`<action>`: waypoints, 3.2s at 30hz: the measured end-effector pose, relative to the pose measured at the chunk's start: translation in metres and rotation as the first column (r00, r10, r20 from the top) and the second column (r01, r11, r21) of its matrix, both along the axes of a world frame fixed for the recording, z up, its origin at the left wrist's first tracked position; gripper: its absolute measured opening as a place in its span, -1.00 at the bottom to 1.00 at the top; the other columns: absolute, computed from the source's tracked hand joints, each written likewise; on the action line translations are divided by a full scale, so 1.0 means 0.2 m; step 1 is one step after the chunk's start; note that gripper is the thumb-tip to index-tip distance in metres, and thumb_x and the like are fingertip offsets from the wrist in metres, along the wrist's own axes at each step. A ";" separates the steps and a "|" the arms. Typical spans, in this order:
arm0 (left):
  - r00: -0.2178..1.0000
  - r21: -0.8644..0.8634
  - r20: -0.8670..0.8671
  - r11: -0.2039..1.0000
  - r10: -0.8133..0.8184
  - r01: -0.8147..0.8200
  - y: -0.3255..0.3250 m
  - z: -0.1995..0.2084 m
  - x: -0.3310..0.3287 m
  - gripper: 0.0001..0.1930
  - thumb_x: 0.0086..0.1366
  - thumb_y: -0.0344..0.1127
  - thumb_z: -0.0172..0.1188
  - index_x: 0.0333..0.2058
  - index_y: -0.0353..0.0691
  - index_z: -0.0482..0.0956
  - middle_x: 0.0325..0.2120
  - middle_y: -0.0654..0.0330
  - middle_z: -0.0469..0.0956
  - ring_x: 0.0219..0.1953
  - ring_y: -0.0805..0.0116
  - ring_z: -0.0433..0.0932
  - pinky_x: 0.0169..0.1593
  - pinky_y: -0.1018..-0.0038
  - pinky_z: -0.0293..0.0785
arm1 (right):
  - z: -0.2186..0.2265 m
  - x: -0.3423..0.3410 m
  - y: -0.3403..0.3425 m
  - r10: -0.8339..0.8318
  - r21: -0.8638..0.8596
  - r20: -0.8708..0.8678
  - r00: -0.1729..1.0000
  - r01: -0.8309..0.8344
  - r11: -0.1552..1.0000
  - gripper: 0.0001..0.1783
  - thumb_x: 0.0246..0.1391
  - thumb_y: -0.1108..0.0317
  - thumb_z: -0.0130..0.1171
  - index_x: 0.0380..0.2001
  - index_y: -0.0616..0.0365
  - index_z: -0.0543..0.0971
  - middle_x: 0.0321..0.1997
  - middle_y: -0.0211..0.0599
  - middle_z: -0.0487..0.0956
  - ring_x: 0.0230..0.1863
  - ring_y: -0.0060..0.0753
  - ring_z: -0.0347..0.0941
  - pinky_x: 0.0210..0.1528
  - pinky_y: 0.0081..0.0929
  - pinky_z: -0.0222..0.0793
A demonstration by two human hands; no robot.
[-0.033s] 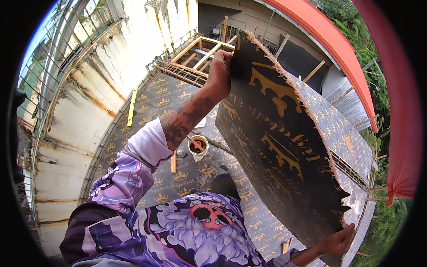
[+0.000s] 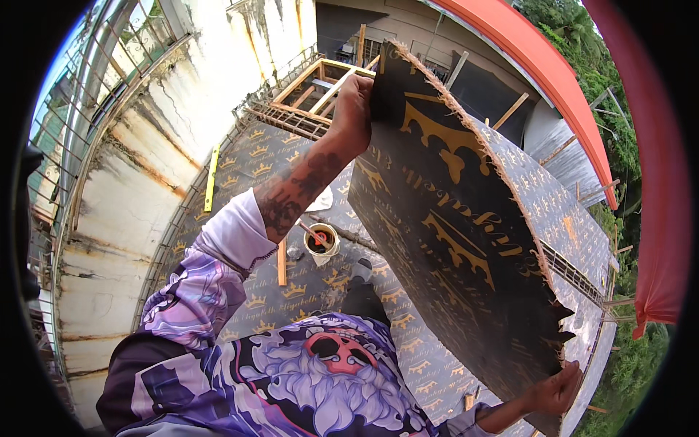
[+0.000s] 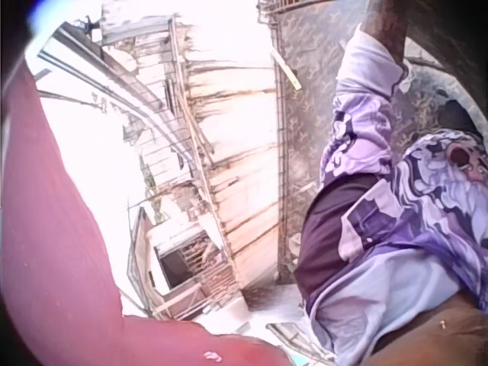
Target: The person lifts and positions a large patterned formwork panel onto a rebar grid on a roof, then uses a hammer to drive nails along the panel edges to secure it. The person walks on the rebar and adjusts the panel alignment before nailing.
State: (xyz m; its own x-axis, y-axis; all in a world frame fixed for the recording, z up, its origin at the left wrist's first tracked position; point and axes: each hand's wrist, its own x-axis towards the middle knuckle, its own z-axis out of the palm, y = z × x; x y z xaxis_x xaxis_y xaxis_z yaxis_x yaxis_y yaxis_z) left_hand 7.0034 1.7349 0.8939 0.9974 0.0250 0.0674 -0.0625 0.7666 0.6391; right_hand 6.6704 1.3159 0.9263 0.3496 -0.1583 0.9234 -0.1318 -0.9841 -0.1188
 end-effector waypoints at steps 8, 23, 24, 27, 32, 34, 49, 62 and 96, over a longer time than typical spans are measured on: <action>0.992 0.090 -0.056 0.990 0.110 -0.104 0.05 0.03 1.15 -0.72 0.23 -0.21 -0.13 -0.59 -0.13 0.46 -0.57 0.29 0.50 -0.52 0.43 0.41 -0.32 0.51 0.39 | -0.06 1.11 0.16 0.169 0.179 -0.153 0.974 -0.141 0.974 -0.61 0.08 0.16 0.36 -0.60 0.23 0.52 -0.59 -0.36 0.47 -0.55 -0.43 0.34 -0.49 -0.49 0.23; 0.982 0.199 0.155 0.970 0.111 -0.141 0.68 -0.10 2.73 -0.60 0.27 -0.18 -0.21 -0.29 -0.26 0.61 -0.23 0.09 0.65 -0.19 0.17 0.58 0.03 0.24 0.43 | -0.12 2.47 0.87 0.306 0.212 -0.060 0.950 -0.287 0.934 -0.65 0.18 0.23 0.24 -0.58 0.27 0.55 -0.60 -0.28 0.51 -0.57 -0.36 0.36 -0.48 -0.44 0.21; 0.984 0.168 0.161 0.980 0.078 -0.105 0.76 -0.17 2.80 -0.60 0.26 -0.18 -0.20 -0.27 -0.26 0.61 -0.22 0.08 0.65 -0.15 0.15 0.56 0.07 0.18 0.40 | -0.15 2.53 0.94 0.308 0.210 -0.071 0.949 -0.287 0.935 -0.67 0.17 0.25 0.25 -0.58 0.27 0.55 -0.60 -0.28 0.51 -0.57 -0.36 0.36 -0.48 -0.44 0.21; 0.994 0.186 0.112 0.982 -0.001 -0.020 0.95 -0.32 3.20 -0.57 0.25 -0.18 -0.22 -0.21 -0.28 0.60 -0.17 0.06 0.64 -0.11 0.15 0.56 0.13 0.16 0.36 | -0.16 2.88 1.23 0.254 0.108 -0.045 0.966 -0.248 0.963 -0.69 0.16 0.36 0.26 -0.62 0.27 0.53 -0.68 -0.28 0.45 -0.64 -0.39 0.28 -0.55 -0.42 0.13; 0.996 -0.018 0.017 0.996 -0.089 0.090 1.18 -0.58 3.86 -0.67 0.22 -0.25 -0.15 -0.36 -0.28 0.60 -0.30 0.10 0.66 -0.25 0.28 0.59 -0.02 0.40 0.48 | -0.28 3.55 1.73 -0.064 0.079 -0.014 0.998 0.065 0.995 -0.56 0.23 0.46 0.17 -0.76 0.29 0.40 -0.78 -0.27 0.29 -0.75 -0.38 0.10 -0.63 -0.35 -0.03; 0.992 -0.057 0.018 0.990 -0.125 0.126 1.25 -0.64 4.21 -0.73 0.22 -0.25 -0.10 -0.43 -0.22 0.57 -0.38 0.17 0.63 -0.32 0.34 0.55 -0.09 0.46 0.46 | -0.28 3.78 1.88 -0.123 0.053 -0.011 0.992 0.124 0.991 -0.55 0.23 0.47 0.16 -0.76 0.29 0.39 -0.77 -0.26 0.30 -0.74 -0.38 0.12 -0.63 -0.35 -0.01; 0.982 0.107 -0.100 0.980 -0.160 0.170 1.59 -1.27 5.55 -0.65 0.19 -0.19 -0.18 -0.25 -0.24 0.54 -0.28 0.14 0.59 -0.15 0.18 0.56 0.03 0.23 0.45 | -0.57 4.64 2.54 -0.228 0.034 -0.157 0.961 0.236 0.971 -0.48 0.13 0.28 0.29 -0.82 0.08 0.30 -0.79 -0.34 0.23 -0.74 -0.30 0.18 -0.60 -0.34 0.01; 0.843 0.443 -0.484 0.765 -0.234 0.467 1.91 -0.97 4.22 0.02 0.19 0.58 -0.17 0.43 0.04 -0.12 0.41 0.14 -0.02 0.38 -0.05 0.02 0.30 -0.13 -0.10 | -0.47 4.80 3.05 0.001 0.177 -0.593 0.805 0.128 0.976 -0.63 -0.06 0.06 0.37 -0.45 0.07 0.47 -0.46 -0.39 0.43 -0.34 -0.35 0.41 -0.29 -0.41 0.31; 0.311 -0.038 -0.915 0.824 -0.256 0.565 3.76 -1.16 2.94 -0.53 0.27 -0.41 -0.14 0.12 -0.53 0.29 0.18 -0.16 0.33 0.26 -0.09 0.29 0.37 -0.01 0.16 | -1.46 2.10 4.53 0.029 0.518 -0.138 0.990 0.098 -0.850 -0.34 0.27 0.15 0.08 0.35 0.16 0.24 0.31 -0.17 0.37 0.24 -0.27 0.37 0.23 -0.29 0.35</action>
